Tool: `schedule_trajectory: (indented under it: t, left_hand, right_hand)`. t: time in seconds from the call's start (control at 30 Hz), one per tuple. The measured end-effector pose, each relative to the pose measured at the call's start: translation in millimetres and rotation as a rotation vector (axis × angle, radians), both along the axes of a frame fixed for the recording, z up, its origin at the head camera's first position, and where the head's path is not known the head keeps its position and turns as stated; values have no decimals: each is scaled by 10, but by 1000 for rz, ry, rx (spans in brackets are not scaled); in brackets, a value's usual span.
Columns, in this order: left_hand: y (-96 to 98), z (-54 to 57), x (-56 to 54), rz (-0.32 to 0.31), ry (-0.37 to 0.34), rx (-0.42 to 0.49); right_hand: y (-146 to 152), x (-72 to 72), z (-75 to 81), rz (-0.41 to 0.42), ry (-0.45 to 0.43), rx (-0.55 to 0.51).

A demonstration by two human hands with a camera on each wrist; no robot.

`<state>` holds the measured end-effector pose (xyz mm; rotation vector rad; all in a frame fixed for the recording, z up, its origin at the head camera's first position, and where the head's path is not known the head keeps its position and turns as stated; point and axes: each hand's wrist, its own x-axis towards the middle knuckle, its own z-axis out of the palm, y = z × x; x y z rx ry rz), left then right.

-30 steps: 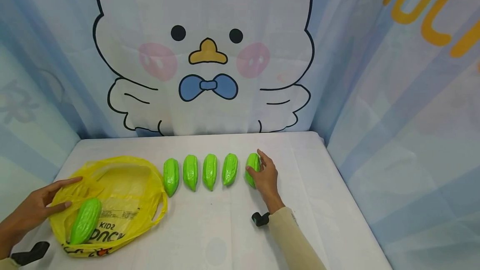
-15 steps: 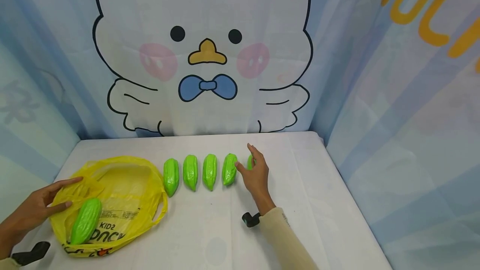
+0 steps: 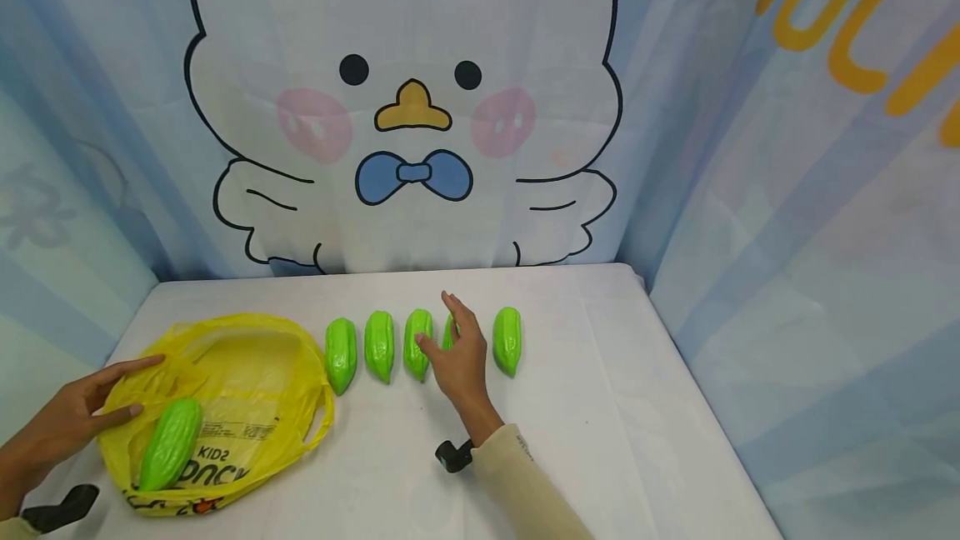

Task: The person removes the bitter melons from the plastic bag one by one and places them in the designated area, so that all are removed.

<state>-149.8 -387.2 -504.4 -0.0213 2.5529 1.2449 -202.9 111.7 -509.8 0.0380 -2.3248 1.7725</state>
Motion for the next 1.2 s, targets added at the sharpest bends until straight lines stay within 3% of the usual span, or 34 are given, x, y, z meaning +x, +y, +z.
schedule_trajectory:
  t: [0.67,1.2]
  left_hand:
    - [-34,-60,51,-33,69,28]
    - [-36,-81,26,-25,47,51]
  right_hand:
    - [-843,187,86,138,-28,-114]
    - [-1484,421,90,247,-70,-197]
